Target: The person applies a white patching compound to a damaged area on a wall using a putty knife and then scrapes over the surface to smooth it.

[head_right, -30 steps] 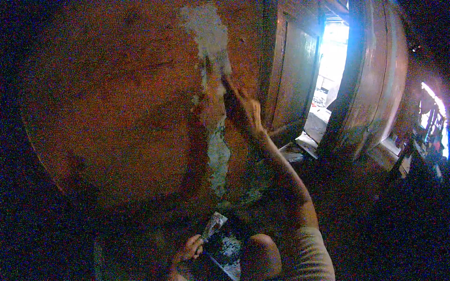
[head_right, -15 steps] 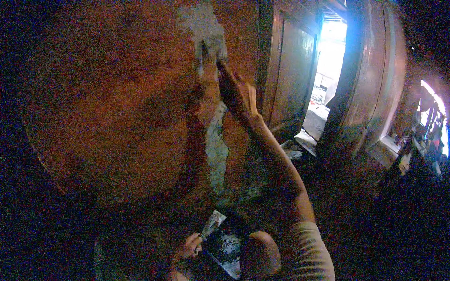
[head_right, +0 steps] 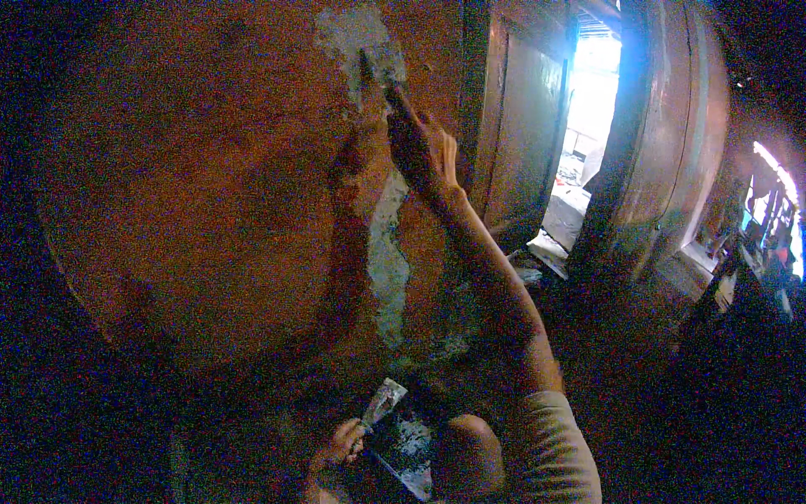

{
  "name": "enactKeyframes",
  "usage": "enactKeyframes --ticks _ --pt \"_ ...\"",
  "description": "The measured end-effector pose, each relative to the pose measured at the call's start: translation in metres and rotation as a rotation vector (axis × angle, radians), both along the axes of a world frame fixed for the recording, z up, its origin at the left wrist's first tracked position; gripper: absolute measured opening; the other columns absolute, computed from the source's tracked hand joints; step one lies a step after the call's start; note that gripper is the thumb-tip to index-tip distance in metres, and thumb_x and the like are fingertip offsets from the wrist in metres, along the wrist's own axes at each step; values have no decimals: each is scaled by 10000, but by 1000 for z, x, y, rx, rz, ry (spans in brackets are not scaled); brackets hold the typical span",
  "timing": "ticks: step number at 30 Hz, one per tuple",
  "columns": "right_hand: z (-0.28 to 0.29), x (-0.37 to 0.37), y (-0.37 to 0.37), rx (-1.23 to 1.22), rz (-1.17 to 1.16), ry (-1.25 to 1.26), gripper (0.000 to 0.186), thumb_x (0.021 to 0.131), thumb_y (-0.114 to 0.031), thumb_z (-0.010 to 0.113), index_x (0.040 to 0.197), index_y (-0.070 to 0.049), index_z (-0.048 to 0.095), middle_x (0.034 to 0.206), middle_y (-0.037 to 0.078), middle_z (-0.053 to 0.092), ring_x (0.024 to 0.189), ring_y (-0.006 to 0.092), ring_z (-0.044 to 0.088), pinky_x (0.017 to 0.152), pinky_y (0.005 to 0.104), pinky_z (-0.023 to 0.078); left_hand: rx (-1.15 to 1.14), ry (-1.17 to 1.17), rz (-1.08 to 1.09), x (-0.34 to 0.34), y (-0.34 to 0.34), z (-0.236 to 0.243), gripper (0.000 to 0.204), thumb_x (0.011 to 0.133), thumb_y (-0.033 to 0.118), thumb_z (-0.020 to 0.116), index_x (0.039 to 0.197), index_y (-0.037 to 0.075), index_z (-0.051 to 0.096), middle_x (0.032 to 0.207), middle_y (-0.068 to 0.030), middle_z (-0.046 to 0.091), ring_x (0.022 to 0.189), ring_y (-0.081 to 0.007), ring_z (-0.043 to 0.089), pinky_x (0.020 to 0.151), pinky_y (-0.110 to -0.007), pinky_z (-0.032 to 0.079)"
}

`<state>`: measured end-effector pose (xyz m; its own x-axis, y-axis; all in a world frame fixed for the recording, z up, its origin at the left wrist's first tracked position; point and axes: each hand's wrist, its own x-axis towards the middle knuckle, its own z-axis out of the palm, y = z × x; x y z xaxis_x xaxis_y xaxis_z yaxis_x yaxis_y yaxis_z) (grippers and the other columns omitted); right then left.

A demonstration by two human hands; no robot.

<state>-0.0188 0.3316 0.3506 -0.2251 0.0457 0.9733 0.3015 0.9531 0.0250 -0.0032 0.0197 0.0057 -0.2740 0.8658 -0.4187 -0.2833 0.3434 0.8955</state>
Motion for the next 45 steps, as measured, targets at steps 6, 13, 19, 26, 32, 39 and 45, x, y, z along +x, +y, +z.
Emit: enactKeyframes --ticks 6,13,19,26,32,39,45 --pt "-105 -2 -20 -61 15 -170 446 763 -100 565 1189 -169 450 916 118 598 606 254 587 480 323 463 6 44 91 -3 0 -9 214 877 274 414 971 82 423 587 28 382 467 -65 369 385 -217 323" --pt "-7 16 -63 -136 193 152 342 805 -217 530 1143 -172 495 706 114 613 533 225 600 471 314 454 35 15 -43 -4 -5 -5 201 886 276 399 933 82 424 609 26 379 489 -61 364 396 -212 330" --pt "17 1 -47 -230 78 141 315 810 -254 500 1118 -194 526 562 111 567 497 232 583 451 349 439 13 48 -28 -4 -5 7 211 887 282 396 913 77 434 593 19 385 469 -62 366 389 -216 326" --pt "-97 -1 -72 -150 70 -172 306 781 -186 541 1087 -187 544 615 135 579 476 213 576 429 330 444 69 67 28 -6 -8 -8 200 879 265 397 907 73 445 586 10 408 465 -70 393 388 -228 345" --pt "2 -5 -65 -98 15 144 300 777 -217 558 1075 -185 551 656 156 592 515 234 597 443 331 444 17 98 18 -1 -9 11 199 876 255 403 902 61 440 585 4 412 469 -79 407 394 -239 356" --pt "-30 -32 -10 -75 229 167 362 769 -230 563 1126 -197 513 672 163 589 577 289 597 484 380 456 101 163 -38 -4 -6 -11 206 876 254 400 892 52 438 578 7 408 435 -82 392 382 -245 345" --pt "-136 -4 -63 -130 119 -100 428 744 -220 601 1153 -188 479 621 147 575 529 280 582 455 350 455 93 49 71 -5 -11 -9 233 877 244 385 993 51 444 586 1 428 446 -82 391 379 -240 332"
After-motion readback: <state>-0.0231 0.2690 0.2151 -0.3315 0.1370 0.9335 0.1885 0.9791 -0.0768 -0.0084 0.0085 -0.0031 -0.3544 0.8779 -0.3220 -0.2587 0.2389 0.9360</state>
